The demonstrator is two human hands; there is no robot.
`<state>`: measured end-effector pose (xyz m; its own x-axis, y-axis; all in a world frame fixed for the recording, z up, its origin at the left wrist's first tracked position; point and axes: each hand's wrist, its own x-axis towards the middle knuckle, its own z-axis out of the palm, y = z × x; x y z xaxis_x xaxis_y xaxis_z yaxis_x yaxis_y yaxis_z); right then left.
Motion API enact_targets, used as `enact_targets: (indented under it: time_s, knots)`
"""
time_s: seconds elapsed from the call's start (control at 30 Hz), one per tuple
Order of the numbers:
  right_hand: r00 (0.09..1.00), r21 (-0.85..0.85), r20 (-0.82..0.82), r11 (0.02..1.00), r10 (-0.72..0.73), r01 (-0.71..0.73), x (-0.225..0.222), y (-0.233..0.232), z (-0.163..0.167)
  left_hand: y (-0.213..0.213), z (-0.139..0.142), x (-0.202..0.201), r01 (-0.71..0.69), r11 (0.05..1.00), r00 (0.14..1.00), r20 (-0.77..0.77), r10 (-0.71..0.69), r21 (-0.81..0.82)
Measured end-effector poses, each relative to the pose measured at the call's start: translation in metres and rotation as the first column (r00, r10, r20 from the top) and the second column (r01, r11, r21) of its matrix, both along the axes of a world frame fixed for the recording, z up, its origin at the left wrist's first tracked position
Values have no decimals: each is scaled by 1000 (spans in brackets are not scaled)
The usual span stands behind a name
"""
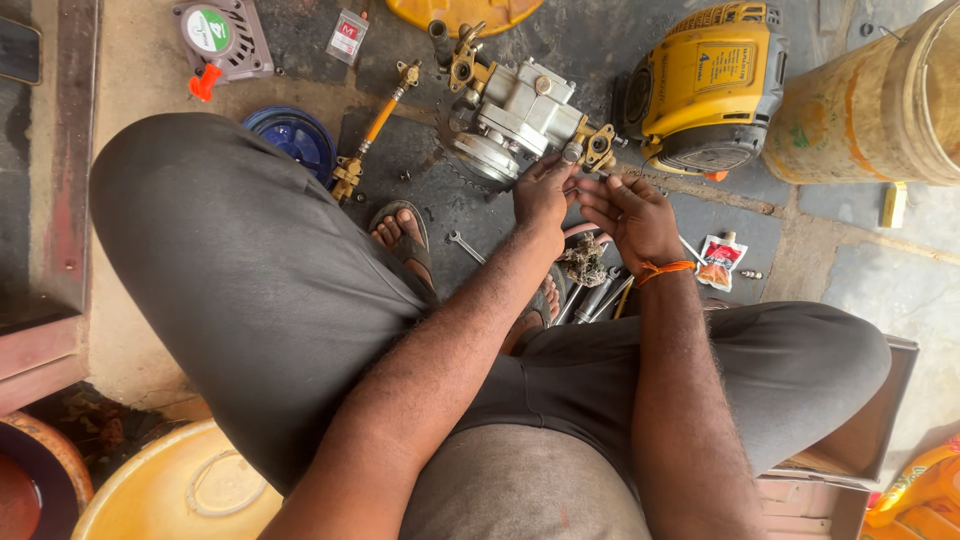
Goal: The person sits on the floor and works on a small engine, using a wrench to tighten bolts and adjusting internal components by hand. The person handles the engine block, a wrench, and small metal parts during the repair process.
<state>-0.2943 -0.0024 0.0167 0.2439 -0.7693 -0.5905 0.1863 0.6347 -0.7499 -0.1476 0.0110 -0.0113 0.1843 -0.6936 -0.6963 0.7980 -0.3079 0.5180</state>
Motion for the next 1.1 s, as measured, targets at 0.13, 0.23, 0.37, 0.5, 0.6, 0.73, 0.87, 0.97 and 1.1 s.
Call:
enact_targets:
  time_s: [0.13,0.23,0.37,0.5,0.6,0.73,0.87,0.97,1.1]
  knots:
    - [991,-24,-129,999,32,-35,-1,-2,-3,2,0,4,91,994,992,77,-95,62]
    - [992,-78,-126,997,8,-17,0,-3,-3,-1,2,6,116,993,992,54,-118,35]
    - [992,-64,-125,998,-22,14,-1,-2,-4,-2,1,6,155,987,987,45,-157,48]
    - [994,-60,-106,998,4,-10,-5,-5,-10,-1,1,4,97,995,995,6,-97,-1]
    - [996,-74,-83,997,18,-24,-7,-6,-16,-1,3,2,45,999,999,-27,-45,9]
    - [995,-102,-103,995,-13,2,-6,-3,-19,-2,7,3,63,998,998,-14,-63,30]
    - [997,-124,-59,992,-43,35,-3,-2,-17,-4,9,4,50,999,995,-86,-49,11]
    - [997,-101,-33,993,-69,65,-1,-2,-16,-5,11,2,43,998,997,-66,-40,52]
    - [992,-82,-66,991,-109,104,3,-2,-18,-6,13,2,48,998,997,-55,-46,36]
